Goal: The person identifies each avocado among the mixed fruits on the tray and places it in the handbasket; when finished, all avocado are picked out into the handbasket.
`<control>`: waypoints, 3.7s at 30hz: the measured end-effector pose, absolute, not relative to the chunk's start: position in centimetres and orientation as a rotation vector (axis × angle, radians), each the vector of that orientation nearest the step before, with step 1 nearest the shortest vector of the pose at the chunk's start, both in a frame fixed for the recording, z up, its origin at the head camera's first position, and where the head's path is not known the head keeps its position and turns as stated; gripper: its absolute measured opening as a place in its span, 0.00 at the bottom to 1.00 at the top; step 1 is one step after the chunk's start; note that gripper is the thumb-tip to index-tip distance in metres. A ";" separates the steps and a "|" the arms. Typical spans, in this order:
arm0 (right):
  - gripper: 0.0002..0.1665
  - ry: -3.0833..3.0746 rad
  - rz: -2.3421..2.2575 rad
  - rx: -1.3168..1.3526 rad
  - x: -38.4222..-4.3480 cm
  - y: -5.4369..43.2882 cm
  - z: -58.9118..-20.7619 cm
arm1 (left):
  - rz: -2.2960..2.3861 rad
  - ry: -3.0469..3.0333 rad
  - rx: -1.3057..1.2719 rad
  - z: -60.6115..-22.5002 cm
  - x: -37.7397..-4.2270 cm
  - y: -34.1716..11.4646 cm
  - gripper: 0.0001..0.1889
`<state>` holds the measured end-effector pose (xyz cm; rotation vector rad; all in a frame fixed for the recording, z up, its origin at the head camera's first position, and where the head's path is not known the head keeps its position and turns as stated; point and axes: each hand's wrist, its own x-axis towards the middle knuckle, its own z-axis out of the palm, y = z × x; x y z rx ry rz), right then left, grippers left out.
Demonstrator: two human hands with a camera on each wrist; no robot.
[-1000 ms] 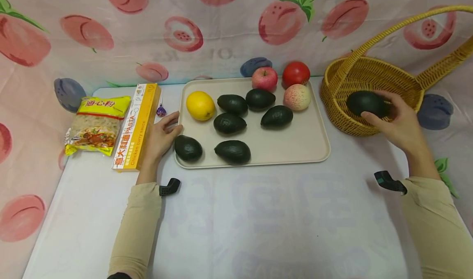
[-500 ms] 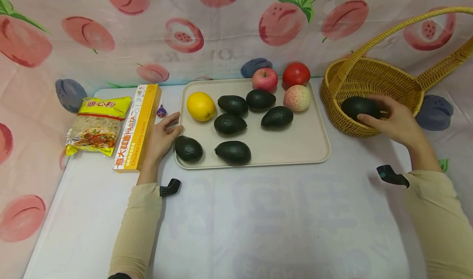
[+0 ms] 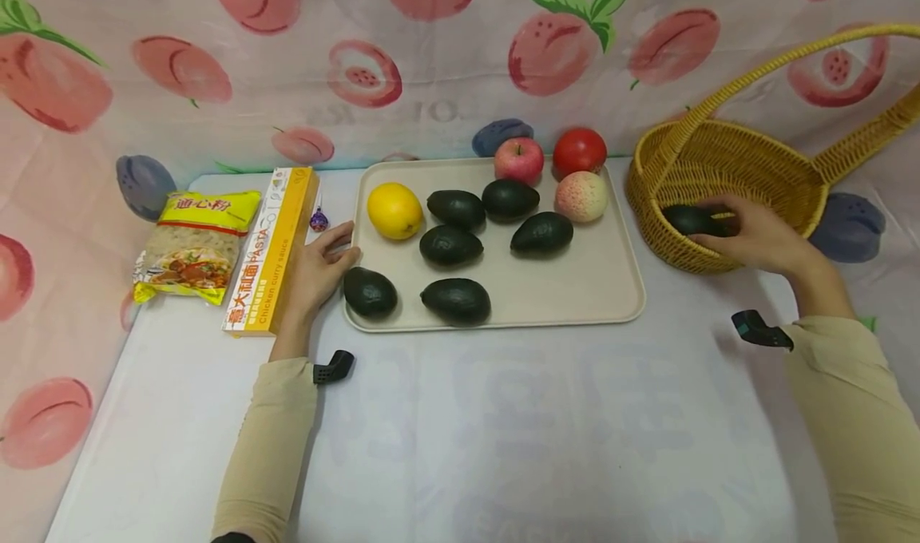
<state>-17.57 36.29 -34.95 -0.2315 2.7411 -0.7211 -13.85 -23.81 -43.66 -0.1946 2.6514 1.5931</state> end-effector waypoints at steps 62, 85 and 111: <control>0.22 2.970 -1.544 -0.674 -12.6 29.1 -34.8 | 1.608 2.701 -0.194 -43.7 -14.0 -23.6 0.26; 0.22 2.860 -1.474 -0.857 -11.9 24.6 -35.6 | 1.605 2.708 -0.183 -43.8 -13.9 -23.6 0.26; 0.24 2.611 -1.428 -1.005 -11.6 17.0 -36.8 | 1.635 2.674 -0.181 -43.8 -13.9 -23.6 0.26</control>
